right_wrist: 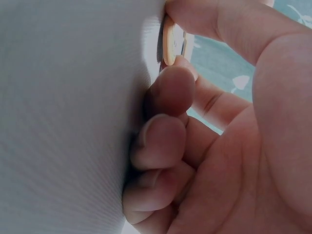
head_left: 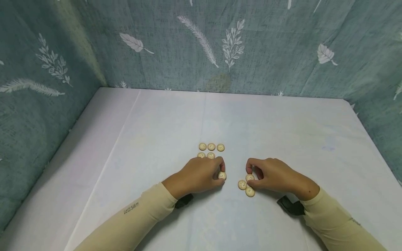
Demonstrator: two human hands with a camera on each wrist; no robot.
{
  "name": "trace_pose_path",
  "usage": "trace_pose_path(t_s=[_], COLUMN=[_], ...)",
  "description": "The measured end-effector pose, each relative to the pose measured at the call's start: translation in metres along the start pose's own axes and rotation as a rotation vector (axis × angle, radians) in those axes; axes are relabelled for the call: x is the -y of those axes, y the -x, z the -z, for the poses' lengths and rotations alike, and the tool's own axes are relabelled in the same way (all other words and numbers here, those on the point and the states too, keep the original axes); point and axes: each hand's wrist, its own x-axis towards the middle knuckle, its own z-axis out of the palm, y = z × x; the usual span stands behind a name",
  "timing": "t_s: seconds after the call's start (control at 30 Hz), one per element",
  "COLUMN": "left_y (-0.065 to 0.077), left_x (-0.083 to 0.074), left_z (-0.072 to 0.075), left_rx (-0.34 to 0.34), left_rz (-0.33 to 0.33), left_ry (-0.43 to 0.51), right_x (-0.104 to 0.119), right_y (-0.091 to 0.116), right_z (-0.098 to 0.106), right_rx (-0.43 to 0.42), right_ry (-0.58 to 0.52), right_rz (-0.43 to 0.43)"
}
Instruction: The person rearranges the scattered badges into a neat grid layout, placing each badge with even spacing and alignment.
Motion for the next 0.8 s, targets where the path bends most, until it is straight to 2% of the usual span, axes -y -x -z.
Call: trace_pose_path(t_s=[0.3,0.5,0.63,0.8], left_y=[-0.002,-0.004,-0.010,-0.018], left_x=[0.010,0.015,0.018,0.021], left_z=[0.003,0.011,0.017,0.023], left_rx=[-0.110,-0.115,-0.138,-0.117], left_rz=[-0.011,0.023,0.021,0.038], left_ry=[-0.029,0.000,-0.018,-0.052], right_x=[0.000,0.000,0.001,0.000], right_y=[0.001,0.003,0.003,0.002], right_z=[-0.002,-0.001,0.001,0.002], right_rx=[-0.006,0.009,-0.006,-0.009], right_ry=[0.003,-0.008,-0.010,-0.007], right_rz=[-0.009,-0.002,0.016,0.025])
